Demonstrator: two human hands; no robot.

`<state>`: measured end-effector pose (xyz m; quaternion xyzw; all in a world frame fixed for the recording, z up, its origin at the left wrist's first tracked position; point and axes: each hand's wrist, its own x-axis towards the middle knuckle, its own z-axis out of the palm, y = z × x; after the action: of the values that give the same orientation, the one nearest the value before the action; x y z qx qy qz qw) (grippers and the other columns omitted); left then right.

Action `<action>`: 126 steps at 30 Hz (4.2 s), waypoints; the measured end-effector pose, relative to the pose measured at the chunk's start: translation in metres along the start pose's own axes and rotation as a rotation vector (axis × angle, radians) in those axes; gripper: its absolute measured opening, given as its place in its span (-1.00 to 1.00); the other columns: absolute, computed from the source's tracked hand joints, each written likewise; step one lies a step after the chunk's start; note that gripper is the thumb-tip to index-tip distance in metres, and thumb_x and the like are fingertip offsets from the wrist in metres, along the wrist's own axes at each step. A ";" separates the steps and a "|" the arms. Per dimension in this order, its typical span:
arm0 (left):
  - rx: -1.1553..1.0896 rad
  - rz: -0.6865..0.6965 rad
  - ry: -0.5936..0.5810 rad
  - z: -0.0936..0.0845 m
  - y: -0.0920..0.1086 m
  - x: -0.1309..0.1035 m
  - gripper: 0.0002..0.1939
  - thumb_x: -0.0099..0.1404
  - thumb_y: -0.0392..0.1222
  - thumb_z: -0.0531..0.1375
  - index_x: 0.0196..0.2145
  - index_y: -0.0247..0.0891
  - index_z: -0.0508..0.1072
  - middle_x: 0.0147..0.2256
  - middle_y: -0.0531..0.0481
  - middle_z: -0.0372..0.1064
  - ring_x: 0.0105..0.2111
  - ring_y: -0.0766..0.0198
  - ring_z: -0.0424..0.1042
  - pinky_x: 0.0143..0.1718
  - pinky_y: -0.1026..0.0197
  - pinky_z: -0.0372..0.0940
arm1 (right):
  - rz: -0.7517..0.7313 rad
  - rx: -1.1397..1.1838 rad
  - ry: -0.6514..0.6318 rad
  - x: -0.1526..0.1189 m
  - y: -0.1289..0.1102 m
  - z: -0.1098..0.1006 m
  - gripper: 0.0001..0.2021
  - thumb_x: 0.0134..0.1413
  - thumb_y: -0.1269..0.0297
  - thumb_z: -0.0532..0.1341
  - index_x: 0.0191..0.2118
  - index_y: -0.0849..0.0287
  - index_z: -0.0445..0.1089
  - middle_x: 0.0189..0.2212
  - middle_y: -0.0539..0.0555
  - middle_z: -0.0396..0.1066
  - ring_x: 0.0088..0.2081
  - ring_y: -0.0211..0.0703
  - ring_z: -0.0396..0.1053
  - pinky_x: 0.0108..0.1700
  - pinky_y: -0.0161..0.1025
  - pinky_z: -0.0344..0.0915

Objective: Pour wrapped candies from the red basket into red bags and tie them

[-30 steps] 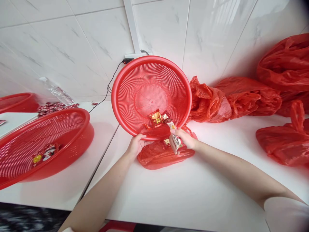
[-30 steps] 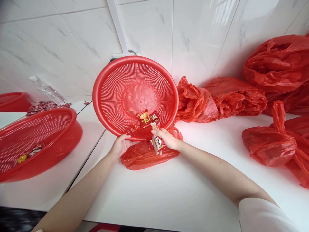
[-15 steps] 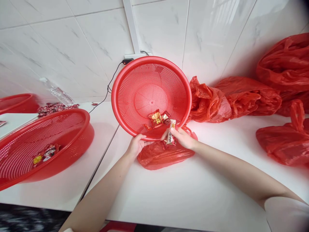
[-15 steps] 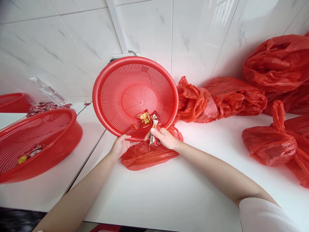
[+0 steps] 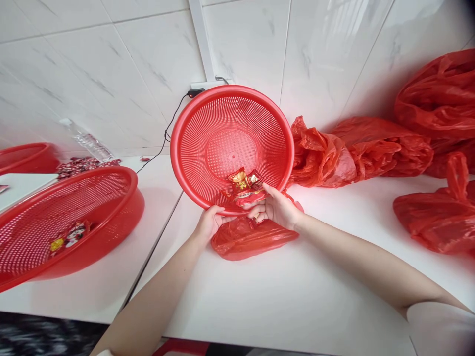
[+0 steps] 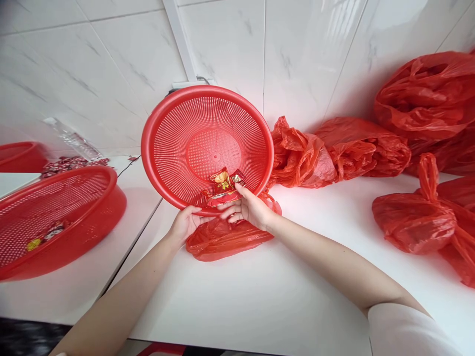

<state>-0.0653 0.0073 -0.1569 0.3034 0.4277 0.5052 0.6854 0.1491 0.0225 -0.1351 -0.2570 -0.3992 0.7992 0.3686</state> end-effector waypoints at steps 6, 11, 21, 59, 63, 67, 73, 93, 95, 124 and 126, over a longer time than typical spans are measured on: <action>0.011 0.051 0.025 -0.001 -0.001 0.003 -0.73 0.04 -0.35 0.12 -0.26 -0.42 0.44 -0.19 -0.22 0.51 -0.15 -0.02 0.49 -0.07 -0.12 0.36 | -0.120 0.031 0.076 0.003 0.003 -0.005 -0.83 0.02 0.31 0.20 -0.23 0.22 0.37 -0.55 -0.04 0.35 -0.57 -0.39 0.32 -0.54 -0.47 0.26; 0.021 0.020 -0.015 -0.001 0.000 0.002 -0.64 0.06 -0.32 0.13 -0.14 -0.41 0.43 -0.13 -0.23 0.49 -0.10 -0.04 0.47 -0.04 -0.16 0.34 | -0.201 0.029 0.004 -0.001 0.003 0.002 -0.65 -0.12 0.39 0.36 -0.13 0.14 0.40 -0.24 -0.01 0.44 -0.21 -0.30 0.45 -0.07 -0.33 0.38; 0.005 0.030 -0.008 0.002 0.001 -0.001 -0.59 0.06 -0.34 0.12 -0.08 -0.39 0.42 -0.13 -0.20 0.49 -0.12 -0.03 0.48 -0.06 -0.13 0.37 | -0.110 -0.080 -0.065 -0.003 0.005 0.000 -0.72 0.05 0.18 0.27 -0.22 0.12 0.17 -0.21 0.06 0.49 -0.48 -0.26 0.49 -0.54 -0.37 0.41; -0.005 -0.001 -0.014 0.004 0.002 -0.001 -0.63 0.08 -0.33 0.10 -0.12 -0.41 0.42 -0.15 -0.22 0.50 -0.13 -0.02 0.48 -0.07 -0.10 0.37 | -0.214 -0.361 -0.145 -0.010 0.005 0.001 -0.62 0.16 0.01 0.13 -0.48 0.24 0.29 -0.59 0.00 0.40 -0.63 -0.34 0.32 -0.59 -0.39 0.18; -0.007 0.009 -0.017 0.005 0.003 -0.002 -0.62 0.07 -0.35 0.10 -0.11 -0.42 0.42 -0.14 -0.22 0.49 -0.13 -0.02 0.48 -0.08 -0.10 0.37 | -0.182 -0.352 -0.139 -0.007 0.006 0.001 -0.59 0.16 -0.03 0.11 -0.46 0.25 0.30 -0.56 0.06 0.46 -0.58 -0.26 0.44 -0.58 -0.41 0.23; 0.004 0.013 -0.025 0.005 0.003 -0.002 -0.59 0.07 -0.34 0.10 -0.08 -0.44 0.42 -0.15 -0.23 0.50 -0.15 -0.02 0.49 -0.08 -0.10 0.38 | -0.153 -0.351 -0.149 -0.006 0.005 -0.002 -0.56 0.15 -0.07 0.10 -0.42 0.28 0.35 -0.47 0.15 0.52 -0.54 -0.19 0.49 -0.57 -0.39 0.27; -0.002 0.050 -0.031 0.004 0.002 -0.001 -0.58 0.07 -0.35 0.11 -0.07 -0.44 0.42 -0.12 -0.25 0.48 -0.12 -0.04 0.48 -0.06 -0.14 0.36 | -0.140 -0.342 -0.107 -0.004 0.003 -0.005 -0.53 0.12 -0.09 0.12 -0.44 0.30 0.36 -0.51 0.17 0.52 -0.56 -0.17 0.48 -0.56 -0.38 0.29; 0.024 0.053 -0.010 0.000 0.000 0.002 -0.62 0.06 -0.34 0.11 -0.13 -0.46 0.43 -0.13 -0.26 0.48 -0.12 -0.04 0.47 -0.04 -0.14 0.34 | -0.267 -0.352 0.010 0.002 0.009 -0.008 -0.58 0.06 -0.06 0.20 -0.39 0.30 0.42 -0.61 0.01 0.41 -0.64 -0.38 0.30 -0.57 -0.41 0.27; 0.021 0.054 -0.022 0.001 0.000 0.001 -0.61 0.07 -0.34 0.11 -0.11 -0.46 0.43 -0.13 -0.27 0.49 -0.11 -0.05 0.47 -0.03 -0.15 0.33 | -0.214 -0.376 -0.008 0.001 0.009 -0.007 -0.54 0.09 -0.10 0.15 -0.42 0.29 0.41 -0.66 0.01 0.39 -0.68 -0.36 0.30 -0.63 -0.42 0.23; -0.011 0.013 -0.012 0.003 0.001 0.000 -0.60 0.06 -0.34 0.10 -0.10 -0.44 0.41 -0.09 -0.25 0.47 -0.09 -0.05 0.46 -0.05 -0.13 0.35 | -0.121 -0.483 -0.063 -0.004 0.000 -0.005 -0.52 0.11 -0.09 0.11 -0.53 0.29 0.35 -0.71 0.05 0.42 -0.71 -0.27 0.37 -0.68 -0.42 0.22; -0.009 0.019 0.004 0.002 0.000 0.001 -0.65 0.05 -0.35 0.11 -0.15 -0.42 0.41 -0.11 -0.23 0.48 -0.07 -0.04 0.45 -0.03 -0.13 0.34 | -0.135 -0.538 -0.057 -0.006 -0.007 -0.007 -0.50 0.11 -0.12 0.10 -0.51 0.30 0.36 -0.69 0.06 0.43 -0.70 -0.26 0.38 -0.67 -0.42 0.23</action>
<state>-0.0635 0.0087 -0.1563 0.3035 0.4239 0.5140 0.6812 0.1600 0.0237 -0.1324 -0.2960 -0.6235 0.6449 0.3281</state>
